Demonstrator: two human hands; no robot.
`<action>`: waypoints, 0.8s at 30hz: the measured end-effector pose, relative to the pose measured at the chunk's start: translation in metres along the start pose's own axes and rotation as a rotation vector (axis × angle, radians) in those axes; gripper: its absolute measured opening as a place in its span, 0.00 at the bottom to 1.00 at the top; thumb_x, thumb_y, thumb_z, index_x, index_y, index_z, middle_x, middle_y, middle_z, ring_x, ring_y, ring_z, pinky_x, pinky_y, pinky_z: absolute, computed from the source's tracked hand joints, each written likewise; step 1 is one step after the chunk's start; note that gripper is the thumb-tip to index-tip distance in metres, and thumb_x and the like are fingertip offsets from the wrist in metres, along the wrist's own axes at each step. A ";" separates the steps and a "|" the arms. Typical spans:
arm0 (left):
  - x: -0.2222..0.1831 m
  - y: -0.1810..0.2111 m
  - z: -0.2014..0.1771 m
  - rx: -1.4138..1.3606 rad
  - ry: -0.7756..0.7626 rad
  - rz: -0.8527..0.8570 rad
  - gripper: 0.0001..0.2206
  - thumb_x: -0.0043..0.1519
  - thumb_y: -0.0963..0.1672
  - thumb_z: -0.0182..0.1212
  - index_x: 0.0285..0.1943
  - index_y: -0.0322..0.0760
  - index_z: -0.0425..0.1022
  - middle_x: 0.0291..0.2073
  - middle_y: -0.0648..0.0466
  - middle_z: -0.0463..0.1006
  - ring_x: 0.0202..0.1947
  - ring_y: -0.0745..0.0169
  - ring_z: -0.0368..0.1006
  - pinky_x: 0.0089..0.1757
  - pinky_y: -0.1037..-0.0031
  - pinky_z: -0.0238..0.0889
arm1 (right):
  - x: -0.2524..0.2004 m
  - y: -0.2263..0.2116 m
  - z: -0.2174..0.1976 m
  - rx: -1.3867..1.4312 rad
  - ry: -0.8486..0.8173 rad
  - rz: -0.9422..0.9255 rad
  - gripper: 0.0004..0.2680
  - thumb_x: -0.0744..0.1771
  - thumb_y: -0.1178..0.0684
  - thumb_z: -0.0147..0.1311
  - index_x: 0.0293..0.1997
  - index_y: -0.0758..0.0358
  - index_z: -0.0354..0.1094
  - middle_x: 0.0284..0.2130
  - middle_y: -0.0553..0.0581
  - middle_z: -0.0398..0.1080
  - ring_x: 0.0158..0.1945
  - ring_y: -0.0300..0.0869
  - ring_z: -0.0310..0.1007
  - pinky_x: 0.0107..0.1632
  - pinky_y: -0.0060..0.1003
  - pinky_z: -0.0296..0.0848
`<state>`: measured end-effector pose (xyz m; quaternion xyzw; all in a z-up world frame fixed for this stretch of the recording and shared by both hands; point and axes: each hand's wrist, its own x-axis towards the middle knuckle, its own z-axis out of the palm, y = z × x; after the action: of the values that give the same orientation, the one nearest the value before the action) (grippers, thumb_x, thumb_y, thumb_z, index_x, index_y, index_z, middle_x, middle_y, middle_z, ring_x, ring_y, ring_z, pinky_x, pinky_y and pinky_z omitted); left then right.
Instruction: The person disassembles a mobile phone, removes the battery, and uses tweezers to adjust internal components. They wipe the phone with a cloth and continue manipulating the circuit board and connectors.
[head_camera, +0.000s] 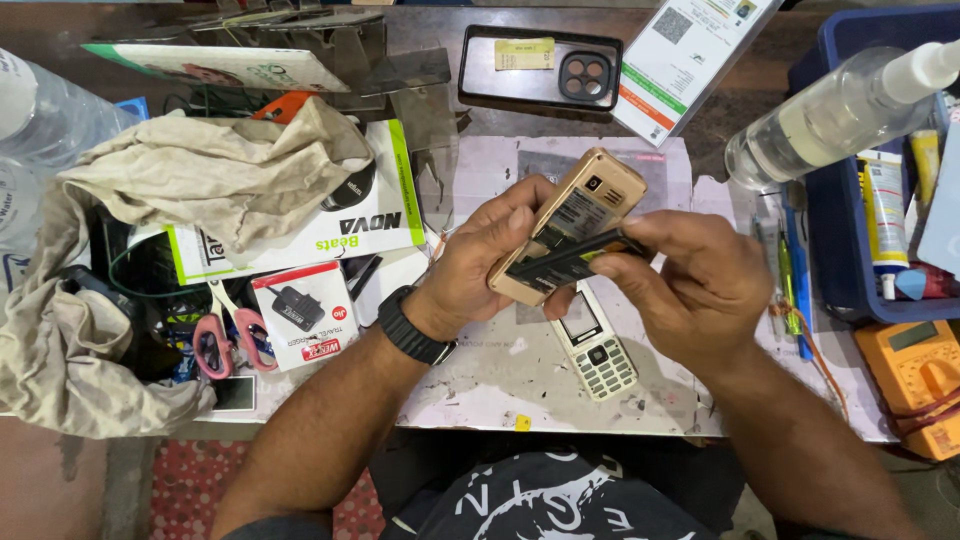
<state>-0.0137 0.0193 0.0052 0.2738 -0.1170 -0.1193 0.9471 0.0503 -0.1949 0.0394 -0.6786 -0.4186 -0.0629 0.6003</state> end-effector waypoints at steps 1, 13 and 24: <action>0.000 -0.001 0.000 0.018 0.009 0.004 0.20 0.73 0.52 0.55 0.61 0.32 0.63 0.45 0.43 0.77 0.30 0.52 0.77 0.35 0.64 0.74 | 0.001 -0.002 0.000 -0.016 -0.017 0.023 0.12 0.67 0.62 0.65 0.52 0.70 0.65 0.37 0.58 0.78 0.31 0.30 0.75 0.23 0.17 0.61; 0.005 -0.009 -0.004 0.118 0.081 0.043 0.16 0.74 0.50 0.53 0.57 0.32 0.64 0.41 0.47 0.77 0.31 0.58 0.78 0.31 0.71 0.72 | 0.021 -0.010 0.002 -0.139 -0.061 0.050 0.15 0.65 0.65 0.69 0.56 0.61 0.73 0.45 0.53 0.71 0.37 0.30 0.71 0.36 0.22 0.72; 0.006 -0.016 -0.005 0.133 0.113 0.064 0.14 0.75 0.49 0.53 0.56 0.33 0.63 0.40 0.47 0.76 0.34 0.60 0.79 0.32 0.71 0.73 | 0.019 0.004 0.010 -0.230 -0.007 0.042 0.15 0.65 0.61 0.70 0.54 0.62 0.71 0.46 0.57 0.69 0.40 0.36 0.71 0.42 0.28 0.75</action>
<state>-0.0092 0.0064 -0.0066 0.3386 -0.0798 -0.0650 0.9353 0.0612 -0.1760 0.0447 -0.7519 -0.3964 -0.0957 0.5181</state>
